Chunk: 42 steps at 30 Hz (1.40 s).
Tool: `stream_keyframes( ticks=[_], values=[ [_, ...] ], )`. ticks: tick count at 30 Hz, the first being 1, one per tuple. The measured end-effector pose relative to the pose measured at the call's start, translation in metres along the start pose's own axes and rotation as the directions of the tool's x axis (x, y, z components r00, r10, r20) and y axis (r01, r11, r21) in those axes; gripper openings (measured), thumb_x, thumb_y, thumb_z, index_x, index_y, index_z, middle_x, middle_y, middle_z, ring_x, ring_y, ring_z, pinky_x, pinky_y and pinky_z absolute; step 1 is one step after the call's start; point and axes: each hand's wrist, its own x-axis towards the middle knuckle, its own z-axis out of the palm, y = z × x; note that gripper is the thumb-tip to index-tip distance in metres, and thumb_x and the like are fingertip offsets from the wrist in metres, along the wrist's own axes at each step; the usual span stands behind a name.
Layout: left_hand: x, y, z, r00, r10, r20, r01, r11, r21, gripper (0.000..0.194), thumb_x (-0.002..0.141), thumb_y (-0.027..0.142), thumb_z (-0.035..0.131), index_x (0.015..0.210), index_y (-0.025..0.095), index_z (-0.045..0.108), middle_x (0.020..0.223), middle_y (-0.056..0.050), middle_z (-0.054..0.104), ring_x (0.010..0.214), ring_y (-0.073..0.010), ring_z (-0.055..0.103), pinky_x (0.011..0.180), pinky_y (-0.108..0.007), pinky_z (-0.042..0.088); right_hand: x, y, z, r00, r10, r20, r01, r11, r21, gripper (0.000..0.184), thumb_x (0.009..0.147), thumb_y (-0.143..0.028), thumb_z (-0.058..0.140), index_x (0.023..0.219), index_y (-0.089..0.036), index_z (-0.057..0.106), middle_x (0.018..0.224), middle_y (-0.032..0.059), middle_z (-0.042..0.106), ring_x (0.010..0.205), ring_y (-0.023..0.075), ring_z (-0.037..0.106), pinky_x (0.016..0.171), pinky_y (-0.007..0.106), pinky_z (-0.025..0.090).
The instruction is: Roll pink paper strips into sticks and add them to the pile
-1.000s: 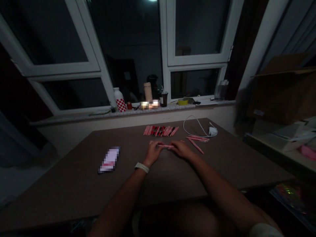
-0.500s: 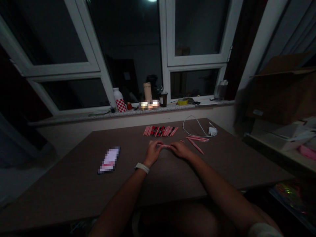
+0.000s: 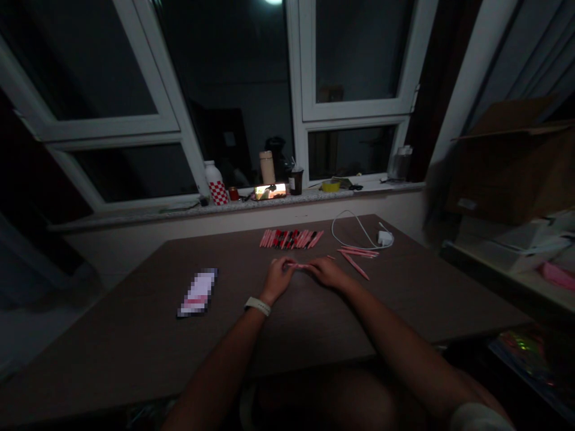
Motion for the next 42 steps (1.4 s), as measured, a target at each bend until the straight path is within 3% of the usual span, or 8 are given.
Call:
stream_keyframes(
  ticks=[4,8,14,20,24,31,38,42],
  values=[
    [-0.0002,0.0011,0.0005,0.999,-0.033,-0.02,0.033,0.999,-0.014,0.02,0.084,0.034,0.06,0.096,0.019,0.064,0.093,-0.004,0.067,0.087,-0.0183,0.058,0.077,-0.03,0.045,-0.0002,-0.0019,-0.0001,0.999,0.027,-0.041,-0.025,0.997,0.068,0.029,0.094,-0.036,0.048,0.1,-0.016,0.068,0.095,0.0087,0.071,0.083,0.0181,0.063,0.072,0.025,0.042],
    [-0.0003,-0.0022,0.0017,0.996,-0.09,-0.007,0.09,0.996,0.028,0.025,0.087,0.039,0.054,0.089,0.018,0.066,0.082,-0.005,0.067,0.082,-0.0192,0.059,0.075,-0.031,0.045,-0.0011,-0.0025,-0.0005,0.997,0.044,-0.059,-0.041,0.998,0.043,0.025,0.092,-0.035,0.051,0.095,-0.015,0.067,0.087,0.0074,0.07,0.075,0.0167,0.061,0.066,0.024,0.039],
    [-0.0012,0.0008,0.001,1.0,-0.029,0.008,0.029,1.0,-0.006,0.022,0.083,0.034,0.061,0.098,0.019,0.063,0.095,-0.005,0.066,0.086,-0.018,0.058,0.077,-0.03,0.046,-0.0008,-0.0038,-0.0021,0.999,0.034,-0.038,-0.034,0.999,0.019,0.026,0.095,-0.031,0.046,0.095,-0.015,0.067,0.089,0.0086,0.07,0.079,0.0172,0.061,0.069,0.024,0.039],
    [-0.0001,-0.0026,0.0036,0.998,-0.06,0.012,0.06,0.998,0.0,0.021,0.086,0.036,0.056,0.086,0.018,0.065,0.083,-0.004,0.066,0.082,-0.0185,0.058,0.075,-0.031,0.046,-0.0017,-0.0048,-0.0025,0.999,0.009,-0.038,-0.008,0.999,0.042,0.024,0.094,-0.03,0.048,0.093,-0.015,0.066,0.089,0.008,0.07,0.078,0.0172,0.062,0.068,0.024,0.039],
    [-0.0001,-0.0017,0.0037,1.0,-0.025,0.008,0.025,1.0,-0.015,0.017,0.084,0.034,0.058,0.09,0.019,0.064,0.087,-0.004,0.067,0.085,-0.0182,0.059,0.076,-0.03,0.046,-0.0017,-0.0053,-0.0024,0.999,0.007,-0.036,-0.005,0.998,0.058,0.025,0.094,-0.03,0.047,0.093,-0.014,0.066,0.09,0.0086,0.07,0.079,0.0173,0.061,0.069,0.025,0.04],
    [0.0001,-0.0032,0.0037,0.997,-0.071,0.003,0.071,0.997,-0.003,0.02,0.085,0.035,0.057,0.085,0.018,0.066,0.08,-0.004,0.067,0.079,-0.0177,0.06,0.072,-0.029,0.046,-0.0015,-0.0062,-0.0043,0.999,0.021,-0.046,-0.019,0.999,0.045,0.027,0.092,-0.038,0.052,0.091,-0.015,0.066,0.082,0.0063,0.068,0.071,0.0156,0.059,0.064,0.023,0.038],
    [0.0004,-0.0031,0.003,0.999,-0.047,0.004,0.047,0.998,-0.047,0.015,0.084,0.031,0.058,0.086,0.018,0.065,0.084,-0.004,0.066,0.083,-0.0173,0.06,0.075,-0.029,0.047,-0.0006,-0.0027,-0.0009,1.0,-0.013,-0.028,0.015,0.997,0.071,0.026,0.095,-0.031,0.046,0.092,-0.015,0.067,0.089,0.0077,0.07,0.079,0.017,0.061,0.07,0.024,0.039],
    [0.0005,-0.0006,0.0017,0.999,-0.043,-0.004,0.043,0.998,-0.042,0.016,0.085,0.032,0.058,0.087,0.018,0.065,0.085,-0.004,0.066,0.083,-0.0173,0.06,0.076,-0.029,0.047,-0.0017,-0.0038,-0.002,0.999,0.022,-0.047,-0.019,0.997,0.072,0.027,0.092,-0.038,0.051,0.091,-0.015,0.066,0.083,0.0059,0.069,0.072,0.0158,0.059,0.064,0.023,0.038]
  ],
)
